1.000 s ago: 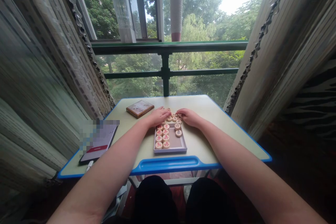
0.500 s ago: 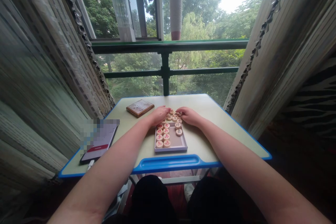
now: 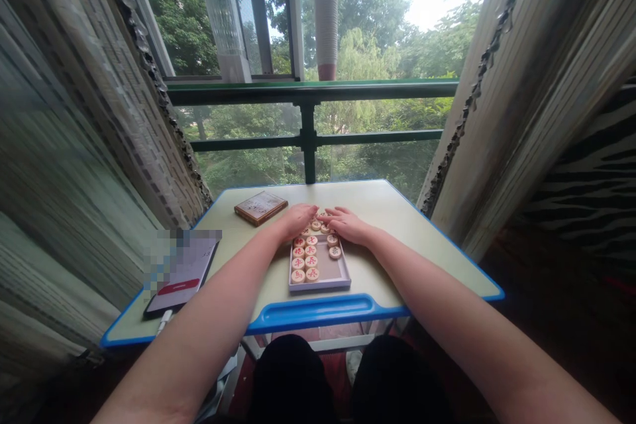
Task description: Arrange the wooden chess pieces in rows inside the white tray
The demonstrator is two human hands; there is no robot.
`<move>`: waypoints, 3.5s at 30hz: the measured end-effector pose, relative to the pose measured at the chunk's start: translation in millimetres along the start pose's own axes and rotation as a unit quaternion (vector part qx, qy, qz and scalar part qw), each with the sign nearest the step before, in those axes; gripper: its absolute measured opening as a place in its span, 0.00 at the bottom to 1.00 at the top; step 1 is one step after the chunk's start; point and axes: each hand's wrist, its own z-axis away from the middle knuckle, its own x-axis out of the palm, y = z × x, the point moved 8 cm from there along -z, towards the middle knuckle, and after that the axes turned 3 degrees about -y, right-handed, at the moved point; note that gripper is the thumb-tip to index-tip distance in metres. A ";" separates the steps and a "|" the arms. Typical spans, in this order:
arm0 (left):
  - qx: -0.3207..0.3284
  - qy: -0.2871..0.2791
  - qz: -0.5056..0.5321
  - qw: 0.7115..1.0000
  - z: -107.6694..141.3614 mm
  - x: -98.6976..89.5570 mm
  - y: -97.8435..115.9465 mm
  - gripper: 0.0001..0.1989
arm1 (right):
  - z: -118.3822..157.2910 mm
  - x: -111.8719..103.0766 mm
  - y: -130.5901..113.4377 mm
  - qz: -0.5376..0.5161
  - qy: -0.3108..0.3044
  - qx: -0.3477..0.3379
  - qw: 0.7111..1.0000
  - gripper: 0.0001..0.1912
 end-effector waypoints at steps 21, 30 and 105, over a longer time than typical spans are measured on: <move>0.010 0.095 -0.026 0.995 9.5 -20.5 18.2 0.15 | 13.5 -33.5 -14.1 -0.240 0.164 -0.026 0.956 0.21; 0.027 0.108 -0.050 0.993 14.9 -24.3 37.4 0.15 | 15.4 -25.1 -11.5 -0.432 0.133 0.001 0.892 0.15; 0.111 -0.118 -0.059 0.985 38.6 5.8 80.0 0.07 | 14.1 -30.9 46.2 -0.325 0.200 0.111 0.917 0.08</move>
